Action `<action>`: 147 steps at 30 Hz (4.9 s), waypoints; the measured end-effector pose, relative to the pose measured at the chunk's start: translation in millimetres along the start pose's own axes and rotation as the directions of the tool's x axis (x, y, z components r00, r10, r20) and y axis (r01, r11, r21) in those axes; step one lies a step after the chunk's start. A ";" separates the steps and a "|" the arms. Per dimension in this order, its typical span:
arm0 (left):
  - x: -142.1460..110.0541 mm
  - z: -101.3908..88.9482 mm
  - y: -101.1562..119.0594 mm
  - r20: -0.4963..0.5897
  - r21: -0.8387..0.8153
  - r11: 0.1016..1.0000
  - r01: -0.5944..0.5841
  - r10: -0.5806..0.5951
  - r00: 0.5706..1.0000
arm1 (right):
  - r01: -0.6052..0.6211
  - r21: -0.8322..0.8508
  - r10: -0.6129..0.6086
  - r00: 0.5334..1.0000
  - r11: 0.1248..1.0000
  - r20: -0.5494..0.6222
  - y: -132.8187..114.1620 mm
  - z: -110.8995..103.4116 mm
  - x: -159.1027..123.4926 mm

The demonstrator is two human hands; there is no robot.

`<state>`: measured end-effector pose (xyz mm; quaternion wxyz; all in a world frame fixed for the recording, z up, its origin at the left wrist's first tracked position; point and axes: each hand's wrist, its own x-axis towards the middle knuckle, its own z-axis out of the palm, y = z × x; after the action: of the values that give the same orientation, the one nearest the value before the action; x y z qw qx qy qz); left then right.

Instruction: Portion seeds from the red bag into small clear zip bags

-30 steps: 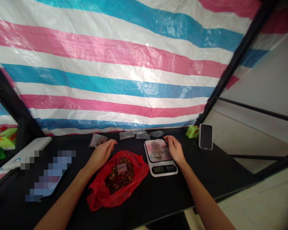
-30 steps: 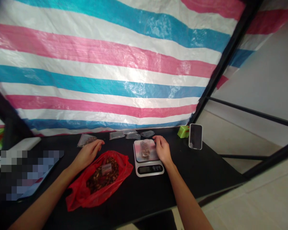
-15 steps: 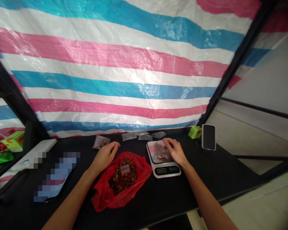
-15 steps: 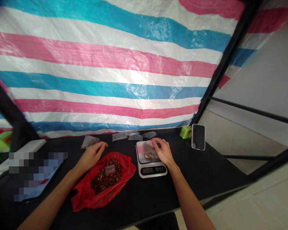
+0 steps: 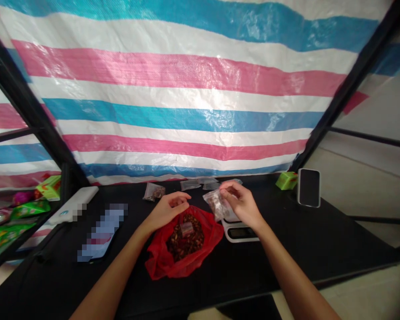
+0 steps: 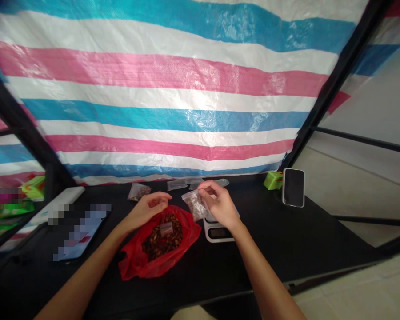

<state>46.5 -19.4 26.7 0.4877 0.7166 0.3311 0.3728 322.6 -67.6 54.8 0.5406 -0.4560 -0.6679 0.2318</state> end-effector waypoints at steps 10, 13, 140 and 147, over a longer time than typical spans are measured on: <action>-5.8 2.0 3.9 0.217 -0.347 0.930 0.120 -0.045 0.975 | 0.114 -0.155 -0.075 0.969 0.981 0.237 -35.5 72.6 -15.9; -6.2 -4.5 6.0 0.258 -0.403 0.907 0.119 -0.012 0.966 | 0.161 -0.285 -0.066 0.946 0.945 0.316 -39.8 66.7 -24.0; 5.7 13.1 -22.0 -0.336 0.288 0.949 -0.131 0.228 0.914 | -0.018 -0.211 0.002 0.997 0.977 -0.077 15.8 20.5 17.4; 11.1 4.8 -31.7 -0.433 0.156 0.981 -0.116 0.173 0.885 | 0.190 -0.163 -0.155 0.966 0.968 0.207 -10.0 99.6 28.5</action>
<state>52.7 -2.6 -2.1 0.3242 0.6645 0.4019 0.5403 226.0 -29.6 46.7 0.4481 -0.4185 -0.7726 0.1648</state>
